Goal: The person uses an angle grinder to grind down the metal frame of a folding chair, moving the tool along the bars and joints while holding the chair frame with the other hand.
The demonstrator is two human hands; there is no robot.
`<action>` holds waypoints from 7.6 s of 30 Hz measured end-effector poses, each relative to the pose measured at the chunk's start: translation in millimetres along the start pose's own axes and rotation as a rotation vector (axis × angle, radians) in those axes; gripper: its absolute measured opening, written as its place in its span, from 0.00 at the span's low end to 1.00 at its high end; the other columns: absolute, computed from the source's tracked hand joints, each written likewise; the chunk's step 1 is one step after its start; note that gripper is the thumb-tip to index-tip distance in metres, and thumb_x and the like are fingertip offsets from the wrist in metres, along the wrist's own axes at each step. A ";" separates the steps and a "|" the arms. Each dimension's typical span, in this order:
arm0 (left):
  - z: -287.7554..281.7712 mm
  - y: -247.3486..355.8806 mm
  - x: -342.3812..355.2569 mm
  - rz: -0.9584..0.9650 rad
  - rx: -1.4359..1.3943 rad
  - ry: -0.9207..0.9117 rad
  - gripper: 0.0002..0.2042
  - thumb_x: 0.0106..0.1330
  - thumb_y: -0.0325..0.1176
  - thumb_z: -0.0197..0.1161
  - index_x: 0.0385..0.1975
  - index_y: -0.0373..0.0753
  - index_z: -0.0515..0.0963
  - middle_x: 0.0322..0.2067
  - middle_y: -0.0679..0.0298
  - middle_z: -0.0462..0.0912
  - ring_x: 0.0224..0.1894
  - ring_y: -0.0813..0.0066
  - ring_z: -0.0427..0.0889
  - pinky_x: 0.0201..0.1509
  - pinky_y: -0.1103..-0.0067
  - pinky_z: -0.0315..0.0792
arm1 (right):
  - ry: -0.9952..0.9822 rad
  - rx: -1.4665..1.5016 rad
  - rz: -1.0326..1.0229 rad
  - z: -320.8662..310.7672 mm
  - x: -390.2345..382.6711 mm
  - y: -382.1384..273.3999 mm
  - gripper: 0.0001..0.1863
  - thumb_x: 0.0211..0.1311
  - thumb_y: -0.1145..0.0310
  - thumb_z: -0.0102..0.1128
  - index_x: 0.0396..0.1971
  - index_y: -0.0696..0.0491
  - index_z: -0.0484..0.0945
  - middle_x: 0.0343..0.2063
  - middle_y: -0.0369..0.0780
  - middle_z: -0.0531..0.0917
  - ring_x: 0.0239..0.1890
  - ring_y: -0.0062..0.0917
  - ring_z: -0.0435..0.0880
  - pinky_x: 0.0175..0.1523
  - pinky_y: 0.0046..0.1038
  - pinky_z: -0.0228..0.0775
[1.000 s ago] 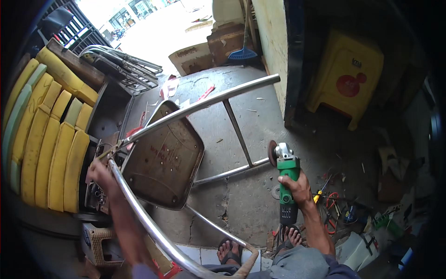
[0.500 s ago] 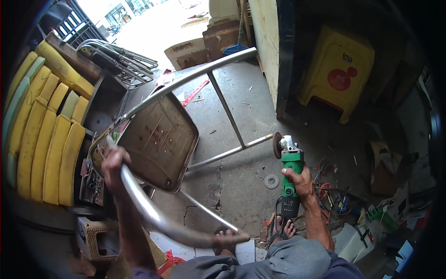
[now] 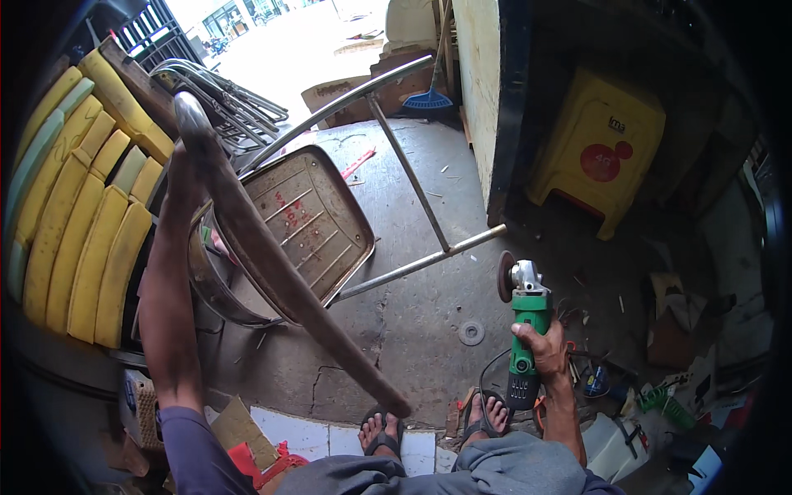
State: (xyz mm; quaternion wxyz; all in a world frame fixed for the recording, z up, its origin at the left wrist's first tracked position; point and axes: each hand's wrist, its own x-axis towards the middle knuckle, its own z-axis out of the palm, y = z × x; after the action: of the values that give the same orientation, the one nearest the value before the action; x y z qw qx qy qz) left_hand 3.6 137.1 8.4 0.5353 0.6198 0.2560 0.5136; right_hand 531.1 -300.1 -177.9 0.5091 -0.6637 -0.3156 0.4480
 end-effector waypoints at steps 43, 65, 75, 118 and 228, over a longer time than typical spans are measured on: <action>251.8 29.3 -166.6 -0.154 0.292 0.425 0.37 0.69 0.75 0.45 0.15 0.43 0.68 0.11 0.75 0.62 0.12 0.86 0.60 0.16 0.82 0.55 | 0.005 -0.026 -0.043 11.4 -51.6 -31.6 0.33 0.50 0.59 0.72 0.55 0.58 0.73 0.35 0.38 0.80 0.32 0.24 0.82 0.40 0.28 0.78; 247.6 5.0 -236.4 -0.024 0.493 0.425 0.16 0.64 0.28 0.65 0.13 0.40 0.71 0.14 0.77 0.70 0.16 0.91 0.66 0.19 0.84 0.58 | -0.121 0.115 -0.062 4.1 -73.5 -69.7 0.37 0.43 0.67 0.72 0.57 0.57 0.70 0.38 0.43 0.82 0.33 0.29 0.86 0.39 0.34 0.82; 220.8 21.7 -274.0 0.063 0.416 0.466 0.10 0.58 0.23 0.68 0.24 0.38 0.70 0.19 0.72 0.70 0.18 0.89 0.65 0.20 0.82 0.57 | 0.312 -0.083 -0.373 -66.1 -115.3 -153.6 0.41 0.44 0.62 0.70 0.60 0.60 0.66 0.35 0.46 0.80 0.26 0.31 0.84 0.31 0.31 0.79; 65.2 24.1 -76.8 0.253 0.138 0.401 0.09 0.68 0.38 0.64 0.30 0.40 0.77 0.18 0.76 0.63 0.18 0.86 0.61 0.24 0.83 0.55 | 0.351 -0.272 -0.335 -77.5 -111.1 -119.4 0.37 0.52 0.58 0.69 0.61 0.57 0.69 0.28 0.40 0.78 0.22 0.25 0.81 0.27 0.28 0.76; 159.1 -139.1 -368.5 -0.399 -0.274 0.855 0.14 0.71 0.46 0.68 0.42 0.41 0.83 0.35 0.72 0.83 0.36 0.82 0.78 0.46 0.82 0.66 | -1.140 -2.257 -0.371 229.1 -62.5 -254.8 0.23 0.45 0.65 0.71 0.43 0.52 0.74 0.22 0.41 0.85 0.18 0.32 0.83 0.26 0.35 0.75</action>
State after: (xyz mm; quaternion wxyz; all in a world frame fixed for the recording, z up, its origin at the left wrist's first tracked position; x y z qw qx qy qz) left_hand 55.1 -205.0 -238.1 0.5470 0.2163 0.4964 0.6384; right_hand 305.7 -192.8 65.0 -0.4867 -0.3871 -0.7795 0.0753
